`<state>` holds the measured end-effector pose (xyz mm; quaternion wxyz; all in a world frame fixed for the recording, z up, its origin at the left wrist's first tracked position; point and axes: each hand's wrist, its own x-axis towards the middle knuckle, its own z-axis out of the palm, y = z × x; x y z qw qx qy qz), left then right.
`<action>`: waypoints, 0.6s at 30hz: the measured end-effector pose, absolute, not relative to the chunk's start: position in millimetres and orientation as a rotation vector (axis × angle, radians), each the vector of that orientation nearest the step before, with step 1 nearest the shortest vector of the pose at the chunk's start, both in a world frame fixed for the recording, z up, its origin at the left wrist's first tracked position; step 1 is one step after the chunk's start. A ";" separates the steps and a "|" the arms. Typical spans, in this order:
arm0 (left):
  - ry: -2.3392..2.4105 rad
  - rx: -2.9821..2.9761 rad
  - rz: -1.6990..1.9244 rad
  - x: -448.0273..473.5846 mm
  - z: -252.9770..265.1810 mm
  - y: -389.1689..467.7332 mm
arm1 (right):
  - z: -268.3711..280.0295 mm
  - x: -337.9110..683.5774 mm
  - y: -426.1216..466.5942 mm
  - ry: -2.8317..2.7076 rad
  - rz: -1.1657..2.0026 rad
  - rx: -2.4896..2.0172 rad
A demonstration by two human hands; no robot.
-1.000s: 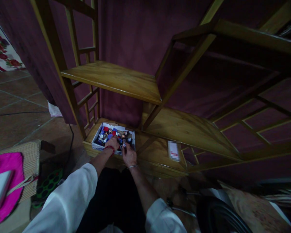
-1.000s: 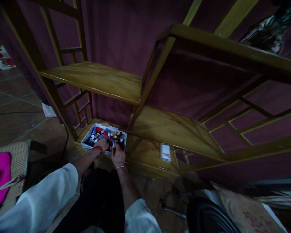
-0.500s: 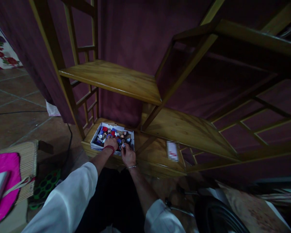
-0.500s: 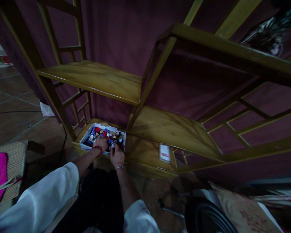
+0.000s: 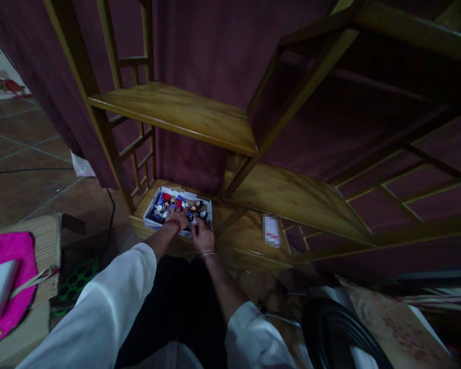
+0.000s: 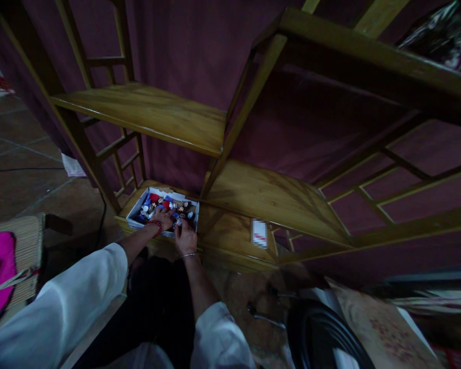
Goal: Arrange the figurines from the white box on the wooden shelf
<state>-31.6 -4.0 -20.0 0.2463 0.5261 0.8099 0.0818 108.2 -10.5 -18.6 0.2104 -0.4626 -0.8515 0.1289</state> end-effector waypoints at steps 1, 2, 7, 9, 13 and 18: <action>2.213 1.450 0.158 -32.0 -19.9 -2.7 | -18.9 108.1 -10.6 -2.360 0.355 -1.283; 2.218 1.453 0.115 -32.6 -20.0 -1.5 | -19.2 108.1 -10.6 -2.353 0.353 -1.276; 2.227 1.425 0.100 -35.3 -20.6 1.1 | -19.2 108.2 -10.9 -2.333 0.368 -1.244; 2.243 1.408 0.132 -36.1 -20.8 0.2 | -18.8 108.0 -11.1 -2.332 0.371 -1.247; 2.252 1.380 0.202 -36.8 -20.5 -1.5 | -18.5 107.8 -11.4 -2.335 0.358 -1.257; 2.241 1.376 0.197 -37.4 -17.2 -1.3 | -19.2 108.1 -11.2 -2.342 0.365 -1.257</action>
